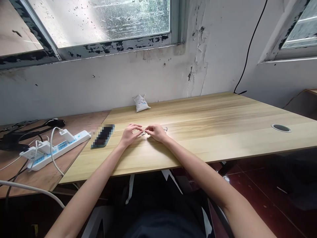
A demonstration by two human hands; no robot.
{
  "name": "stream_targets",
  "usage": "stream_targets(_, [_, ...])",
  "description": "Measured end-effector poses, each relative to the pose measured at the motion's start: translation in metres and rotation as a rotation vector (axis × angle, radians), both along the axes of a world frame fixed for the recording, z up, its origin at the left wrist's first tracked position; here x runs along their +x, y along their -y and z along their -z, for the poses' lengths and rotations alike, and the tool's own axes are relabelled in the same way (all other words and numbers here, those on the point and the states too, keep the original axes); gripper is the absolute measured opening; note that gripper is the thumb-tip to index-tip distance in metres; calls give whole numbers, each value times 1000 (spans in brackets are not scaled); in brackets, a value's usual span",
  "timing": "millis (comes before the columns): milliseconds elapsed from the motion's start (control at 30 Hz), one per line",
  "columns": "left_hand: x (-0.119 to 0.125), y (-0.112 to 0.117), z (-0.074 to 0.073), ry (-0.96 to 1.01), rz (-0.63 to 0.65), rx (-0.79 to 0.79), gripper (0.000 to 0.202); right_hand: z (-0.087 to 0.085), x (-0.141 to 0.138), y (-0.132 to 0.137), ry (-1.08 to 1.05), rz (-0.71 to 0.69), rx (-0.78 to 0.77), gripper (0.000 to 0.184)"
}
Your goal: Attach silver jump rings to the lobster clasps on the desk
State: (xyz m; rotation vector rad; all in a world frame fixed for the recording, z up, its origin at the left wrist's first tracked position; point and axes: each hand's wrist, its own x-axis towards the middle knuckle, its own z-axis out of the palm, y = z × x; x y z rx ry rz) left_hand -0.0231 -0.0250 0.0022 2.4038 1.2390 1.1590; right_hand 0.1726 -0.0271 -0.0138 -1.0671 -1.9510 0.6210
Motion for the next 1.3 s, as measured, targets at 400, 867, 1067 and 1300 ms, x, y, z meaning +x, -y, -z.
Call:
stream_targets(400, [2, 0, 0, 38, 20, 2, 3, 2, -7, 4, 237, 129, 169, 27])
stream_targets(867, [4, -1, -1, 49, -31, 23, 5, 5, -14, 5, 273, 114, 200, 18])
stream_targets(1067, [6, 0, -2, 29, -31, 38, 5, 10, -14, 1, 266, 157, 217, 18])
stream_targets(1300, [8, 2, -3, -29, -29, 123, 10, 12, -15, -1, 282, 144, 244, 18])
